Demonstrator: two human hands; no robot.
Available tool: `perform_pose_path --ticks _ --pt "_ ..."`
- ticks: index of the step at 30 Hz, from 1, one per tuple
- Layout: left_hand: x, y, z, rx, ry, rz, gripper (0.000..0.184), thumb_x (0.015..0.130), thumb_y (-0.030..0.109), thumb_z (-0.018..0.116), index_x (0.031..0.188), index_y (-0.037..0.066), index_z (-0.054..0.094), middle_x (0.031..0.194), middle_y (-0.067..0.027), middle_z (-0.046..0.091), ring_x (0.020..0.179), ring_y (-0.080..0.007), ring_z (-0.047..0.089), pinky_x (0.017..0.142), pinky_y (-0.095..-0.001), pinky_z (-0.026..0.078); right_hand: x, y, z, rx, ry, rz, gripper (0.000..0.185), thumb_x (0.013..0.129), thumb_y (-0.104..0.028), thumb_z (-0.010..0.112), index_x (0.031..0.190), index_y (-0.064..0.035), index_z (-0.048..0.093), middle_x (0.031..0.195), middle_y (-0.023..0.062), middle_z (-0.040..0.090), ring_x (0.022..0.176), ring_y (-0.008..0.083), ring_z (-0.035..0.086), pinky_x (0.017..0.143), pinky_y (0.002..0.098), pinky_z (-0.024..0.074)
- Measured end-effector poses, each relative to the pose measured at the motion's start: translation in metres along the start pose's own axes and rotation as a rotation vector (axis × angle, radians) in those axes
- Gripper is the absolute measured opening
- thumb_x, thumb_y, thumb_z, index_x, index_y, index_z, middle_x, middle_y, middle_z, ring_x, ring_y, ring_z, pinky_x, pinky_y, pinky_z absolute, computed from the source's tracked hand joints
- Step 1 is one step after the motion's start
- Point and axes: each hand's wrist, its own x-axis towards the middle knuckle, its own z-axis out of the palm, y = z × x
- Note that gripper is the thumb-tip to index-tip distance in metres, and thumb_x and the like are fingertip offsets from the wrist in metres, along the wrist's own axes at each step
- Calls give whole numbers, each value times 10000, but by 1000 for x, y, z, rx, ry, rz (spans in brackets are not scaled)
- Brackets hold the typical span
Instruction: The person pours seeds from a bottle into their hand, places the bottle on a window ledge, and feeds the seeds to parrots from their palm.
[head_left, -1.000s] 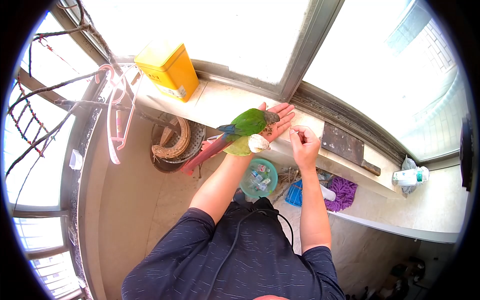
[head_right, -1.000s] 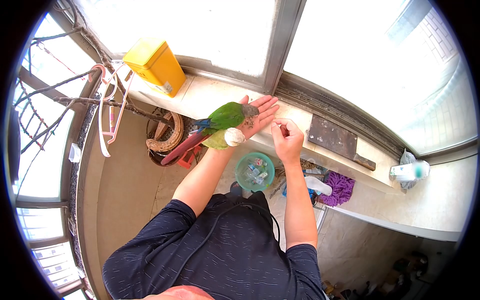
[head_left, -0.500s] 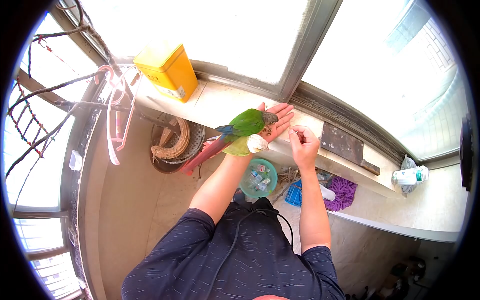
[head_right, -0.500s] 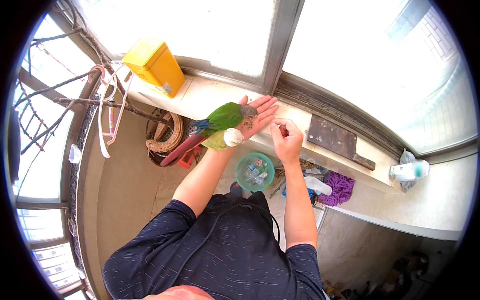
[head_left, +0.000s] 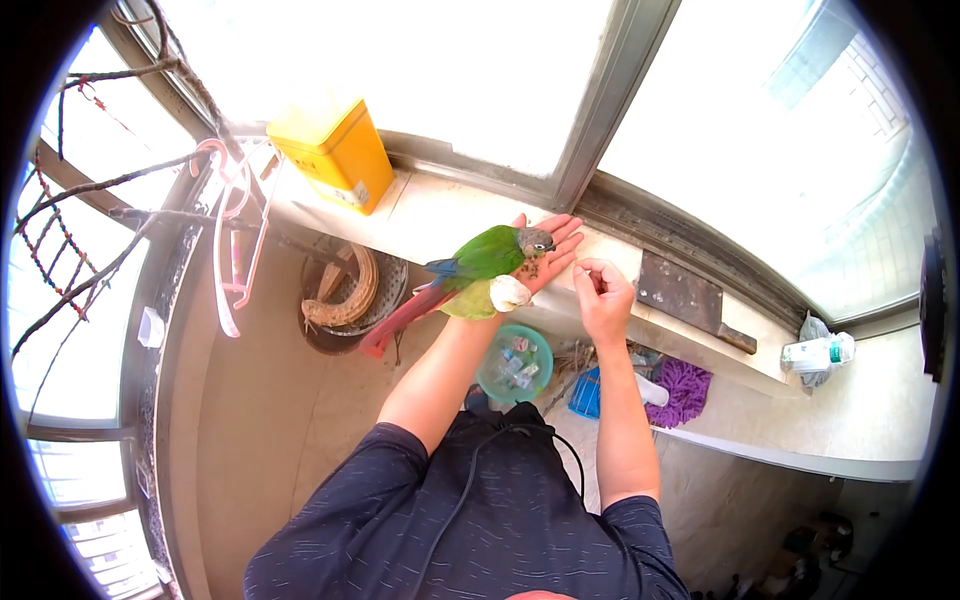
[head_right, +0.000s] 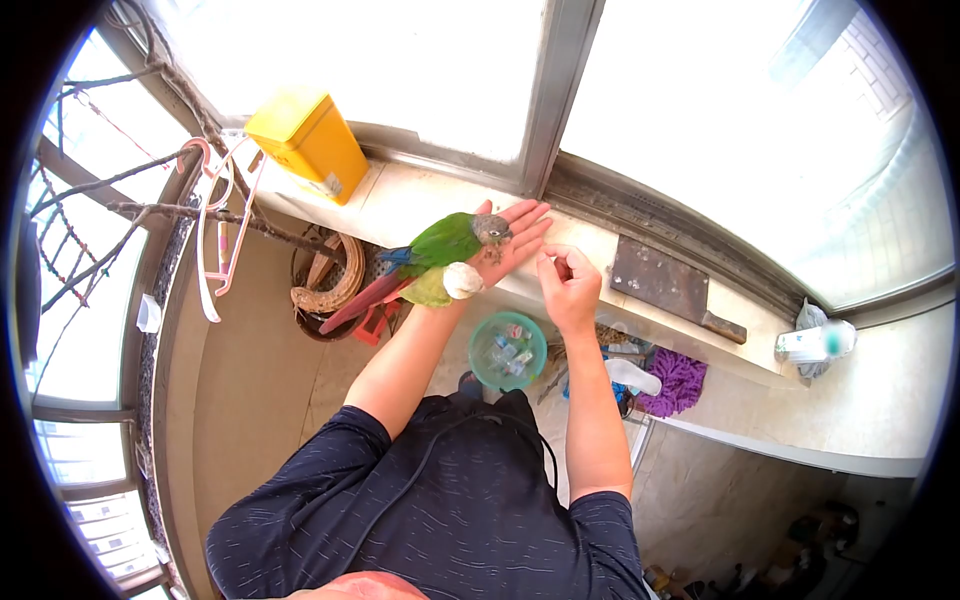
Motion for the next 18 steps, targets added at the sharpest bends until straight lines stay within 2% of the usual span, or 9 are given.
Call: perform_pose_path --ticks 5,10,13,17,18 --pt "-1 0 1 -1 3 3 704 1066 449 401 1547 -44 252 1636 -195 251 1510 -348 246 1246 -468 226 0 1 0 -23 7 -32 62 901 -63 704 932 -10 714 618 -103 459 551 -7 376 492 203 283" --pt "-1 1 0 -43 -26 -11 714 1049 397 476 1551 -48 232 1645 -197 224 1524 -351 208 1258 -464 197 0 3 0 -54 13 -34 62 892 -69 715 904 -10 707 610 -87 454 554 3 374 491 212 289" --pt "0 2 -3 -50 -38 -21 716 1048 388 481 1555 -48 223 1647 -196 219 1532 -351 188 1261 -463 190 0 3 -2 -48 -6 -46 54 906 -59 703 904 -8 688 641 -93 506 561 -11 401 496 194 292" --pt "2 3 -11 -167 -73 -51 674 1062 359 437 1556 -49 229 1656 -193 202 1542 -337 168 1262 -450 196 0 3 -2 -49 -18 -31 53 912 -62 702 907 -11 687 638 -92 497 566 -10 394 498 197 291" --pt "3 3 -13 -76 -49 -37 663 1064 376 414 1555 -38 246 1657 -182 210 1541 -326 177 1259 -445 193 1 3 -3 -49 -19 -34 52 913 -61 702 907 -12 686 638 -93 496 568 -10 395 499 197 291"
